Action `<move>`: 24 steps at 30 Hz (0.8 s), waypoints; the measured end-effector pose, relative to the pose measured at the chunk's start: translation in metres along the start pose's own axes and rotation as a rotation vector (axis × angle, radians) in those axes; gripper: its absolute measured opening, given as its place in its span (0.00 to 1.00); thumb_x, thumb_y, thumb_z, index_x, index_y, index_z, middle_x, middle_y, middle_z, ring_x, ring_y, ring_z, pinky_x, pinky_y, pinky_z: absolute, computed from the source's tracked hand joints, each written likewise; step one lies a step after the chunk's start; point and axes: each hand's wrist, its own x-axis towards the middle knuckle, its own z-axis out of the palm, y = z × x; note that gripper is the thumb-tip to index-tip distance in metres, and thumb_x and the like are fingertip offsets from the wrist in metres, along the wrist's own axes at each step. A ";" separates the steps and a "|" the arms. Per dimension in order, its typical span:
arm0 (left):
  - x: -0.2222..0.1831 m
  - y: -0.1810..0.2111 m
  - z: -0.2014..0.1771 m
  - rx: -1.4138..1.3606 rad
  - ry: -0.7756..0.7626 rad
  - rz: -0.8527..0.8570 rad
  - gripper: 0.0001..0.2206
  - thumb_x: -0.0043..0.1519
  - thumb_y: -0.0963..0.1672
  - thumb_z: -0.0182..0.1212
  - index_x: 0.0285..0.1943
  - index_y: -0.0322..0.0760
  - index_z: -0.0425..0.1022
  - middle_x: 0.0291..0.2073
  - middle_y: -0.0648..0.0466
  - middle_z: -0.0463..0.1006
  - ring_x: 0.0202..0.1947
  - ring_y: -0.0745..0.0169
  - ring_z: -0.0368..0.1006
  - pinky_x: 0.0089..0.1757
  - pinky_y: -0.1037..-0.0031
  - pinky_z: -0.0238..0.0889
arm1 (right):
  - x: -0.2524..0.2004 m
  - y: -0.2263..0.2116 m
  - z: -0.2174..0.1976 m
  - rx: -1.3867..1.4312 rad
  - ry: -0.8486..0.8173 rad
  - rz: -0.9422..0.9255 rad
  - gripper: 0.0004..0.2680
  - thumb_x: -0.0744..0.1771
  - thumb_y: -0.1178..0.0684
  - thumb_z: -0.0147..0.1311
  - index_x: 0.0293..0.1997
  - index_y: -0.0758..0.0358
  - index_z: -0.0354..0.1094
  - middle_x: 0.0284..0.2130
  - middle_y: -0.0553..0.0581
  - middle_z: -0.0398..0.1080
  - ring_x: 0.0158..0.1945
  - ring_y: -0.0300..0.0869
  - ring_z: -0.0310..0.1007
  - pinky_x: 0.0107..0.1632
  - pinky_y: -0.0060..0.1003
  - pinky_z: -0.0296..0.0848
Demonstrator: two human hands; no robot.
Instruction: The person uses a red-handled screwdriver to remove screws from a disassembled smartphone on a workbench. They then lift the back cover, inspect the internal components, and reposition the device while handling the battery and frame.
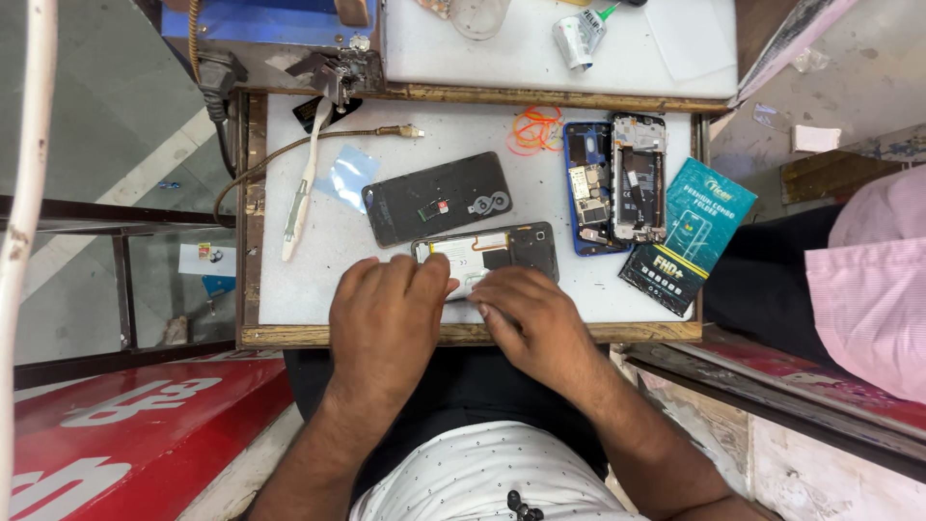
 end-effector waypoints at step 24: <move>0.004 0.009 0.005 -0.265 -0.092 -0.239 0.06 0.64 0.39 0.58 0.48 0.37 0.76 0.35 0.51 0.83 0.36 0.51 0.82 0.36 0.64 0.75 | -0.016 0.002 0.008 -0.067 -0.055 0.029 0.11 0.66 0.54 0.58 0.52 0.63 0.75 0.51 0.58 0.76 0.63 0.51 0.69 0.62 0.50 0.66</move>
